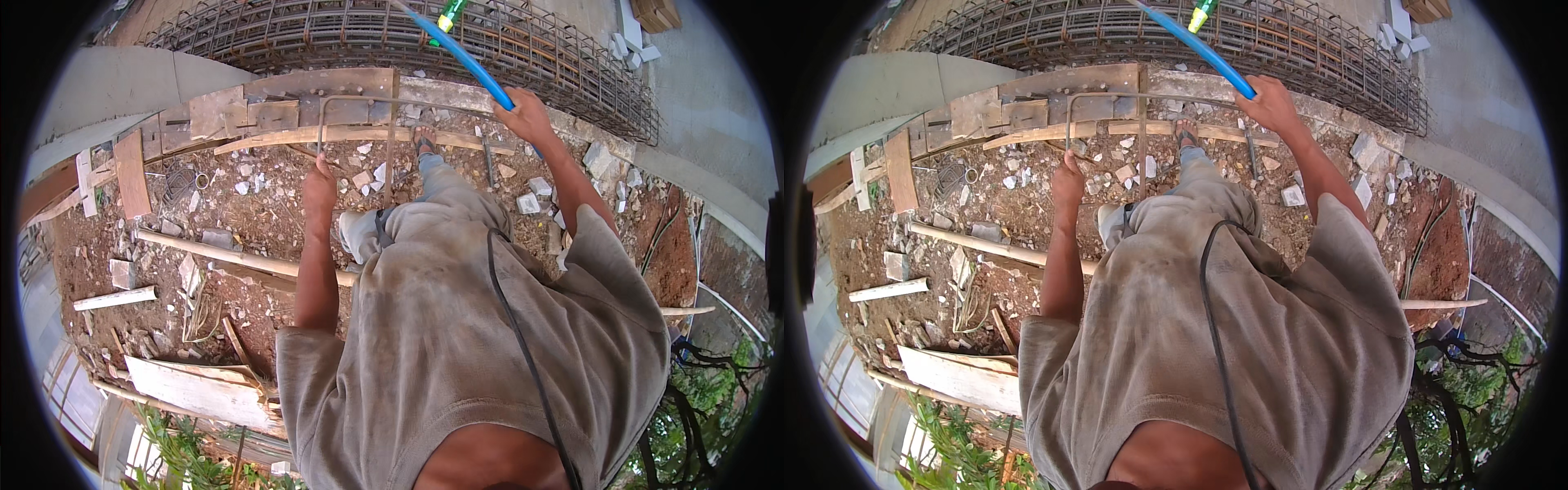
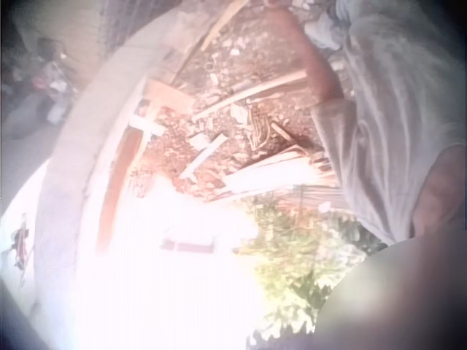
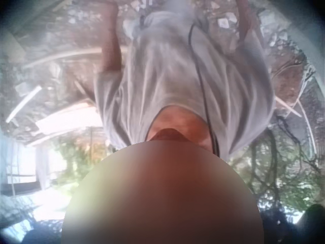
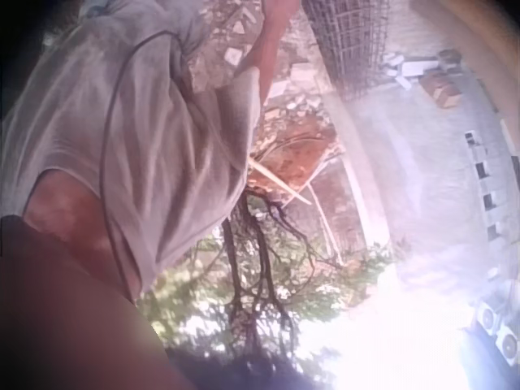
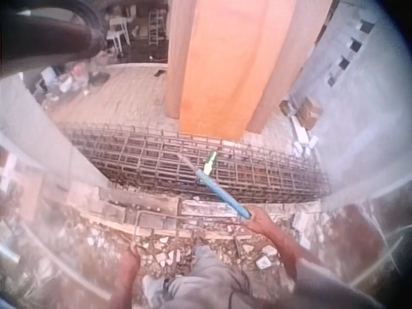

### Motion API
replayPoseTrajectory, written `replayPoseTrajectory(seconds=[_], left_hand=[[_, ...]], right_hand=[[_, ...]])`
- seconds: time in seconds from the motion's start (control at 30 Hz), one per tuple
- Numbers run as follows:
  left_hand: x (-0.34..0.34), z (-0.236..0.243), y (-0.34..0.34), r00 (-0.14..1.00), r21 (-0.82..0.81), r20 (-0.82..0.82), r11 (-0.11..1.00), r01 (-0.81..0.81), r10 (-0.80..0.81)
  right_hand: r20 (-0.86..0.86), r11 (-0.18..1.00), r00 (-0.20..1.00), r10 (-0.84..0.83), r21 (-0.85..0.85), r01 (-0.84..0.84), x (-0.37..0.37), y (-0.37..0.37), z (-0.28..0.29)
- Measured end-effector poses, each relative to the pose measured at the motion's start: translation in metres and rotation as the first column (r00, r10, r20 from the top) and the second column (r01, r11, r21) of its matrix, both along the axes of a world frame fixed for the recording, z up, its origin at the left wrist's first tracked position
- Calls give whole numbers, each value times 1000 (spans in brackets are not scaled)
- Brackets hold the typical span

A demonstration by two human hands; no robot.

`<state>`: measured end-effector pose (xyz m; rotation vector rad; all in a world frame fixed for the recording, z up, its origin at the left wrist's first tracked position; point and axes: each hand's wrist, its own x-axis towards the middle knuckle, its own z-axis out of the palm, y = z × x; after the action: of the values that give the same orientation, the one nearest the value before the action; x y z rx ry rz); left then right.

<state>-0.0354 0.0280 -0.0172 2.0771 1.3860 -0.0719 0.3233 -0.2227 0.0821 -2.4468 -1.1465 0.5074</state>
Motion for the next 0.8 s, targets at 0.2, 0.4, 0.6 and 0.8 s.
replayPoseTrajectory(seconds=[0.2,0.4,0.6,0.8], left_hand=[[0,3,-1,999,-4,21,999,-32,32],[-3,-6,0,996,-20,-74,998,-56,54],[-4,-4,-4,995,-37,-56,996,-84,82],[4,12,-2,990,-76,-112,992,-99,90]], right_hand=[[-136,990,984,-116,-95,104,19,-14,27],[-37,813,893,449,-398,-425,94,58,22],[-68,458,680,730,-689,-561,137,180,-26],[13,408,464,886,-498,-765,145,248,-40]])
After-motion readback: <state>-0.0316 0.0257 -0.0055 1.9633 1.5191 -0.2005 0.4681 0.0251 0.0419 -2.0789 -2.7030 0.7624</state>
